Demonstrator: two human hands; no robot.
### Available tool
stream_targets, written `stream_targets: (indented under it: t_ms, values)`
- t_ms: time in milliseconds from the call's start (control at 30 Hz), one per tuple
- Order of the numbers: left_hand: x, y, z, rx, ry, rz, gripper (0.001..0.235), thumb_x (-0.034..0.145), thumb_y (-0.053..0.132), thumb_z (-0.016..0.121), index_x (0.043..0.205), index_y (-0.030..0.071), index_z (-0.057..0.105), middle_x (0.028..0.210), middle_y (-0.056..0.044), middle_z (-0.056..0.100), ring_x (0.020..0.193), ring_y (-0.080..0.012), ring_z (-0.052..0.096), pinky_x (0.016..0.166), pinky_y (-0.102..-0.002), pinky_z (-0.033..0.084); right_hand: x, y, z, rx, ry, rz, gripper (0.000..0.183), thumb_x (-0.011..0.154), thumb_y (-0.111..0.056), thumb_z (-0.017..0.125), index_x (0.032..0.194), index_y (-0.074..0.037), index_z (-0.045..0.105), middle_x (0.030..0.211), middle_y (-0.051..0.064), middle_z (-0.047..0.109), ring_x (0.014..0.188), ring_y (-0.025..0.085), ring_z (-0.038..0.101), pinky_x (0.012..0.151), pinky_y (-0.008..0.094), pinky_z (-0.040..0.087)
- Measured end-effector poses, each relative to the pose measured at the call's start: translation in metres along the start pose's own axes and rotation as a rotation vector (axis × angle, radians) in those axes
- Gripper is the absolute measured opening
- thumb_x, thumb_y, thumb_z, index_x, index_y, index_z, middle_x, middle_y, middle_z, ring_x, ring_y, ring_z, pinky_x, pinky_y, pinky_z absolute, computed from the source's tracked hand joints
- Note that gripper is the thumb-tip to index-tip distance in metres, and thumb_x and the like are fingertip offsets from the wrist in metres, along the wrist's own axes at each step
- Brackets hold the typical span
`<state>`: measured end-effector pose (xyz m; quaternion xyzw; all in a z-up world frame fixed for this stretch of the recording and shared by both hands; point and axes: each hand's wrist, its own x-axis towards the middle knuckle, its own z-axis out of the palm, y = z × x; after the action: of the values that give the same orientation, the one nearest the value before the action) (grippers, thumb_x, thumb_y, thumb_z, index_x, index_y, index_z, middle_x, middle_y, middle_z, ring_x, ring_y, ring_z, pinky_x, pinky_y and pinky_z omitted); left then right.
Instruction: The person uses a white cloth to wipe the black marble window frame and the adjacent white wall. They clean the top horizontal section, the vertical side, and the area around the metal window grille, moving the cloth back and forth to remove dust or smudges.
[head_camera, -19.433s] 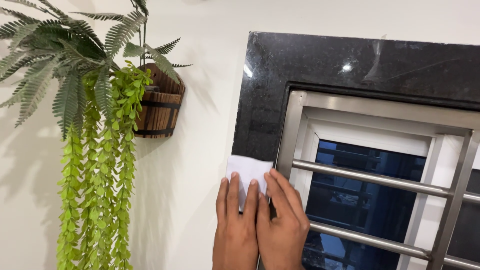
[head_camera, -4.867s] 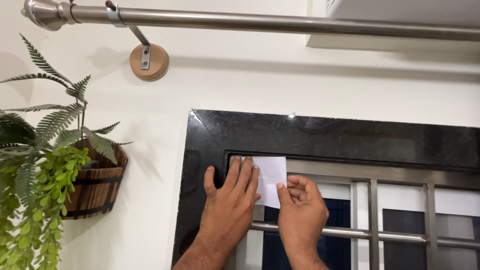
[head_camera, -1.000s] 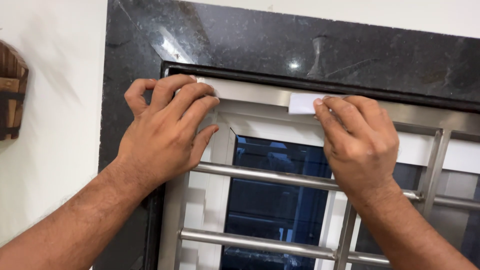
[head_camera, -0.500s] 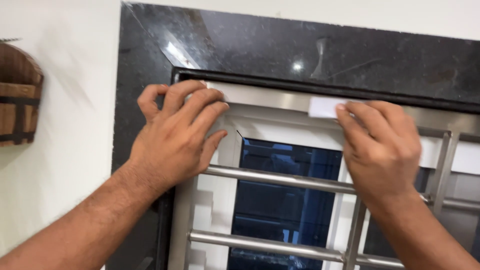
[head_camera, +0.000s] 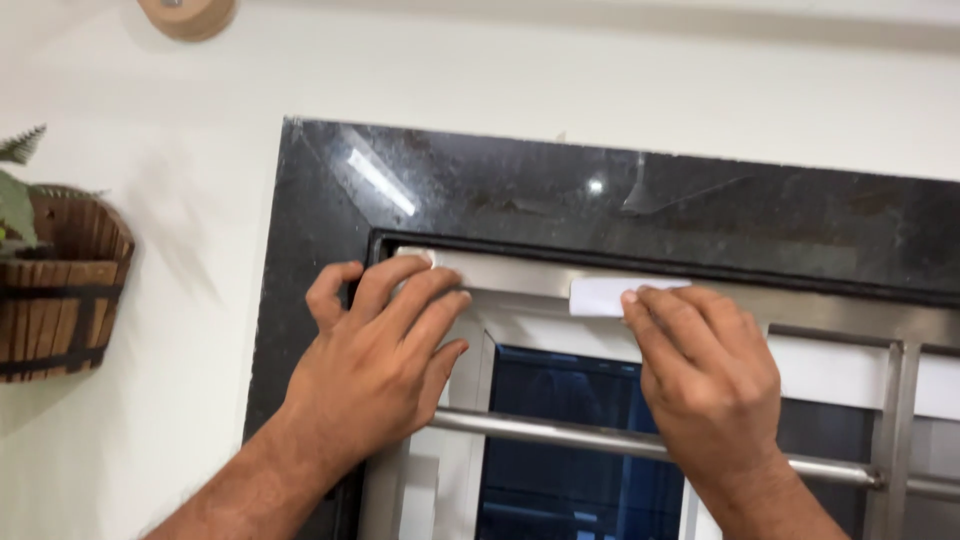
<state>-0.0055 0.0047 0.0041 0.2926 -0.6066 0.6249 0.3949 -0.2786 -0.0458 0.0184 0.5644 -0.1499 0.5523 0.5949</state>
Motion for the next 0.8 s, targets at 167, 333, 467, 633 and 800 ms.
stream_targets:
  t_ms: [167,333,467,633,800]
  values:
    - [0.006,0.0,-0.008,-0.062,0.063,-0.025,0.036,0.083,0.014,0.073,0.118,0.005,0.068,0.128,-0.006,0.063,0.127,-0.0238,0.052,0.104,-0.05,0.028,-0.003,0.0,-0.001,0.038,0.006,0.067,0.025,0.082,0.006,0.075,0.105,-0.002,0.08,0.105,0.006,0.074,0.101,0.025,0.069,0.084,0.039,0.056]
    - [0.001,-0.001,-0.006,-0.146,0.121,-0.122,0.041,0.076,-0.001,0.065,0.116,0.003,0.065,0.127,-0.009,0.063,0.127,-0.025,0.053,0.103,-0.047,0.029,0.005,-0.021,0.017,0.059,0.001,0.079,0.028,0.079,0.006,0.073,0.105,-0.001,0.08,0.106,0.008,0.075,0.102,0.026,0.068,0.085,0.041,0.056]
    - [0.0,-0.004,-0.005,-0.188,0.178,-0.184,0.05,0.068,-0.005,0.061,0.117,0.002,0.062,0.128,-0.011,0.061,0.127,-0.0272,0.053,0.103,-0.046,0.03,0.019,-0.043,0.038,0.137,0.017,0.064,0.024,0.084,0.004,0.074,0.107,0.0,0.08,0.104,0.009,0.074,0.1,0.025,0.068,0.082,0.039,0.056]
    - [-0.004,-0.003,-0.004,-0.192,0.211,-0.211,0.056,0.065,-0.007,0.059,0.12,0.003,0.058,0.128,-0.011,0.06,0.128,-0.0281,0.054,0.104,-0.045,0.031,0.024,-0.048,0.032,0.158,0.03,0.075,0.025,0.082,0.005,0.073,0.105,0.001,0.08,0.102,0.009,0.075,0.098,0.026,0.068,0.08,0.04,0.055]
    - [-0.013,-0.006,0.0,-0.232,0.275,-0.221,0.061,0.062,-0.007,0.055,0.123,0.002,0.055,0.128,-0.012,0.058,0.129,-0.0293,0.053,0.105,-0.046,0.03,0.033,-0.065,0.042,0.153,0.053,0.06,0.025,0.082,0.005,0.071,0.105,0.001,0.079,0.104,0.009,0.074,0.099,0.026,0.068,0.081,0.041,0.055]
